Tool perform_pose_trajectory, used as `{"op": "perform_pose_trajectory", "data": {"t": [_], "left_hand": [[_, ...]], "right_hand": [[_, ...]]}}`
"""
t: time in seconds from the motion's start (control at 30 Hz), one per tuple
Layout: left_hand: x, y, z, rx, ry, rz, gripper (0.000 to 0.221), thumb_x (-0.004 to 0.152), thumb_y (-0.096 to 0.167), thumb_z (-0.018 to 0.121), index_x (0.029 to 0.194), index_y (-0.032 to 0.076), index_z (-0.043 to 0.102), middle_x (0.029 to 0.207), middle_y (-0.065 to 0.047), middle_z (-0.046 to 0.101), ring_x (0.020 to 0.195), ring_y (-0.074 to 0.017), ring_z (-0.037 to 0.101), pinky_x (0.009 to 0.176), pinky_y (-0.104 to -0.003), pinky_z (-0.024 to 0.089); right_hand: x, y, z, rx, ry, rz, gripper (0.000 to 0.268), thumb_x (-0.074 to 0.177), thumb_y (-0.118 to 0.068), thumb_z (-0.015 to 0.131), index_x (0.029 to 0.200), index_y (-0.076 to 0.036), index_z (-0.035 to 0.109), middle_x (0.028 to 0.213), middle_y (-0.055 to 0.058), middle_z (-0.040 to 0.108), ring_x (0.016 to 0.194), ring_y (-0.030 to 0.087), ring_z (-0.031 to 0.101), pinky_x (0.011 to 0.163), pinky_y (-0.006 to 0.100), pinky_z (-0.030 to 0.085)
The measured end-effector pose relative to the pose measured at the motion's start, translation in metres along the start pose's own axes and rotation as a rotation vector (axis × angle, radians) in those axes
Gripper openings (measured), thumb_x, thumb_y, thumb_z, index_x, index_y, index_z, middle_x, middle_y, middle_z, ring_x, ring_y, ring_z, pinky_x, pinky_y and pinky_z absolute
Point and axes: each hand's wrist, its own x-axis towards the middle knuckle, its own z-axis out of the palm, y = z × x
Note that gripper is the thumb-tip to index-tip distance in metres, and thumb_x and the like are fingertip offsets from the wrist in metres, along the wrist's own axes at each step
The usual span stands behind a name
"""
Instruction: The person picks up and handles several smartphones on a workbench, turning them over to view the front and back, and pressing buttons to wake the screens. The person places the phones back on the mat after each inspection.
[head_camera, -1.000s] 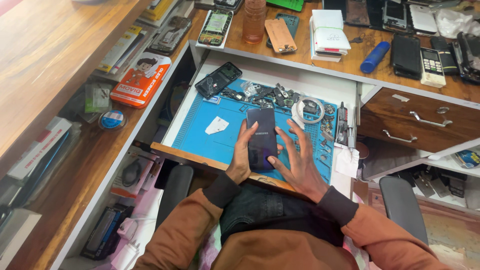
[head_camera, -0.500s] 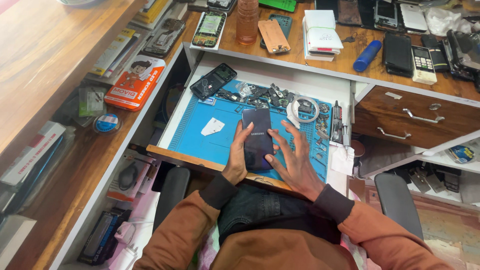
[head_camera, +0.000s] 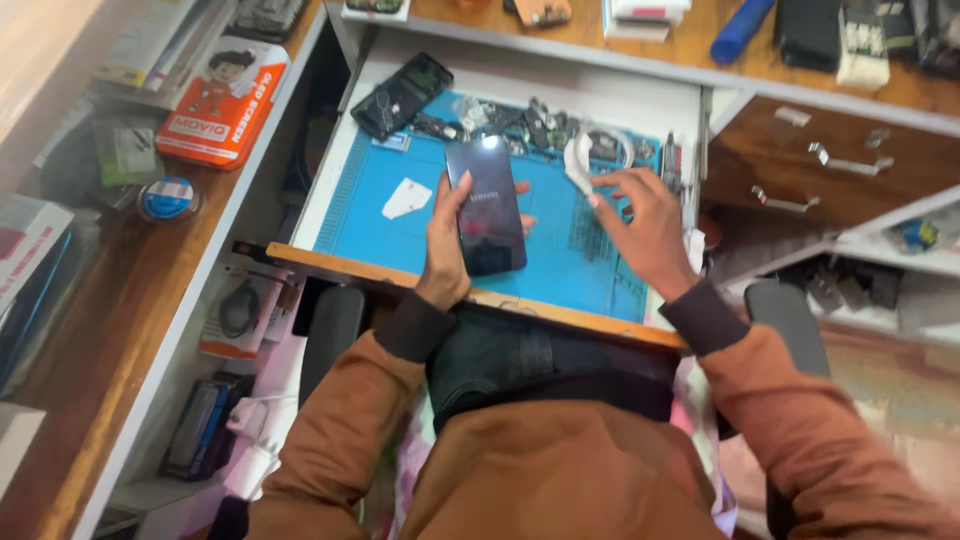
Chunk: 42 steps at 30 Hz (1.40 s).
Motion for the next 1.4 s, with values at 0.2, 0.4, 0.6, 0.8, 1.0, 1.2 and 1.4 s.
{"op": "perform_pose_trajectory", "data": {"t": [0.2, 0.4, 0.6, 0.8, 1.0, 1.2, 1.4], "left_hand": [[0.004, 0.006, -0.008, -0.022, -0.024, 0.033, 0.041, 0.109, 0.034, 0.039, 0.143, 0.013, 0.037, 0.125, -0.027, 0.067, 0.089, -0.0357, 0.075, 0.08, -0.044, 0.065], [0.007, 0.007, -0.012, -0.024, -0.002, 0.031, 0.04, 0.109, 0.034, 0.041, 0.143, 0.013, 0.038, 0.125, -0.027, 0.067, 0.088, -0.0361, 0.075, 0.079, -0.045, 0.065], [0.006, 0.005, -0.011, -0.026, 0.007, 0.023, 0.04, 0.108, 0.034, 0.042, 0.142, 0.014, 0.038, 0.124, -0.026, 0.067, 0.088, -0.0351, 0.075, 0.077, -0.044, 0.065], [0.007, 0.004, -0.013, -0.016, 0.027, 0.032, 0.04, 0.107, 0.035, 0.046, 0.139, 0.012, 0.04, 0.124, -0.026, 0.068, 0.087, -0.0347, 0.075, 0.077, -0.044, 0.065], [0.008, 0.004, -0.018, -0.029, 0.025, 0.051, 0.039, 0.106, 0.035, 0.046, 0.137, 0.013, 0.041, 0.123, -0.026, 0.068, 0.086, -0.0345, 0.075, 0.077, -0.044, 0.064], [0.009, 0.004, -0.02, -0.03, 0.03, 0.049, 0.039, 0.107, 0.035, 0.045, 0.137, 0.012, 0.04, 0.123, -0.027, 0.068, 0.087, -0.0346, 0.075, 0.077, -0.044, 0.065], [0.011, 0.004, -0.021, -0.011, 0.037, 0.038, 0.037, 0.107, 0.035, 0.045, 0.136, 0.013, 0.039, 0.123, -0.026, 0.068, 0.086, -0.0344, 0.075, 0.077, -0.044, 0.065]], "right_hand": [[-0.003, 0.003, 0.004, -0.051, -0.295, 0.01, 0.017, 0.092, -0.016, 0.074, 0.104, -0.004, 0.073, 0.093, 0.012, 0.07, 0.08, 0.027, 0.071, 0.073, 0.039, 0.056], [-0.01, -0.003, 0.018, -0.161, -0.271, -0.178, 0.017, 0.089, -0.019, 0.075, 0.096, -0.004, 0.072, 0.092, 0.012, 0.067, 0.089, 0.034, 0.065, 0.075, 0.044, 0.054], [-0.01, 0.0, 0.029, -0.251, -0.255, -0.209, 0.015, 0.089, -0.018, 0.074, 0.094, -0.004, 0.072, 0.09, 0.011, 0.065, 0.088, 0.034, 0.063, 0.075, 0.045, 0.054], [-0.011, -0.005, 0.052, -0.472, -0.256, -0.128, 0.016, 0.088, -0.018, 0.071, 0.088, -0.002, 0.069, 0.087, 0.014, 0.064, 0.089, 0.035, 0.064, 0.075, 0.046, 0.055], [0.003, 0.004, 0.05, -0.327, -0.342, 0.0, 0.021, 0.083, -0.019, 0.074, 0.086, 0.001, 0.068, 0.086, 0.018, 0.066, 0.084, 0.036, 0.064, 0.071, 0.047, 0.054], [0.034, 0.026, 0.035, -0.105, -0.329, 0.138, 0.019, 0.086, -0.016, 0.071, 0.089, 0.002, 0.069, 0.087, 0.015, 0.069, 0.073, 0.028, 0.069, 0.071, 0.04, 0.055], [0.039, 0.036, 0.03, -0.107, -0.364, 0.069, 0.02, 0.097, -0.016, 0.067, 0.1, 0.004, 0.072, 0.089, 0.017, 0.069, 0.076, 0.03, 0.07, 0.072, 0.041, 0.054]]}}
